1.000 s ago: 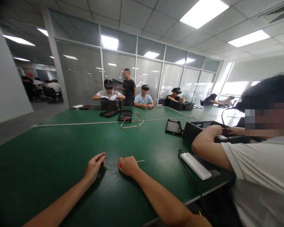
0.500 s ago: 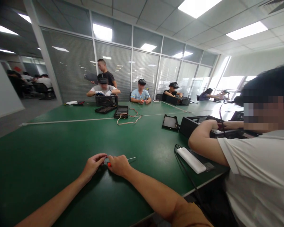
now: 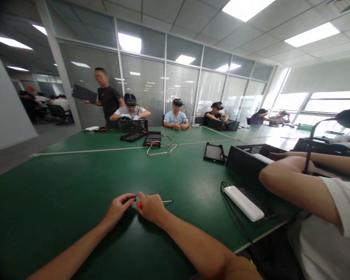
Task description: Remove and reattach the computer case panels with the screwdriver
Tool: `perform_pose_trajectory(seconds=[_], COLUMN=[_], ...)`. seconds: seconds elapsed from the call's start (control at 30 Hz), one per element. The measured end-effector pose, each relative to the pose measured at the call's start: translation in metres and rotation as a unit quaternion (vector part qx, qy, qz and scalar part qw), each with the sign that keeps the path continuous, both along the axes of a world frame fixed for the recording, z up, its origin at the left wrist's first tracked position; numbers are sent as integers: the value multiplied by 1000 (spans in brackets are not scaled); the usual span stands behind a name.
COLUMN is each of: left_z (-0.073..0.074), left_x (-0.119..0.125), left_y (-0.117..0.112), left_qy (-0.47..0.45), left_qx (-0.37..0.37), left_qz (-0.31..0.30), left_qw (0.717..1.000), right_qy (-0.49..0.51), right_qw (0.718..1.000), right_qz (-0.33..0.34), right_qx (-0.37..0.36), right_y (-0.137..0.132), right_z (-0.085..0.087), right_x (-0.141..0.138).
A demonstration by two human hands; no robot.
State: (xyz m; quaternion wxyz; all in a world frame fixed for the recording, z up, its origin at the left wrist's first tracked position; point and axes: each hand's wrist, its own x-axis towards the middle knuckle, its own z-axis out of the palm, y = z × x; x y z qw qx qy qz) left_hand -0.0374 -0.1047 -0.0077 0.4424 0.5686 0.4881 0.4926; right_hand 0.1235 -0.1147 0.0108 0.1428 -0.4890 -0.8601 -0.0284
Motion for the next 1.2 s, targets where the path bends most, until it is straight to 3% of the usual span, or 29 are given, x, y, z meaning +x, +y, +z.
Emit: perform_pose_trajectory(seconds=[0.97,1.2], left_z=[-10,-12], left_x=[-3,-4], left_y=[6,7], left_qy=[60,57], left_qx=[38,40], left_qz=[-18,-15], left_qw=[997,997], right_qy=[-29,-35], right_qw=[999,999], right_qz=[13,4], right_qx=[24,0], right_y=[-1,-1], right_z=[-6,-5], right_x=[1,0])
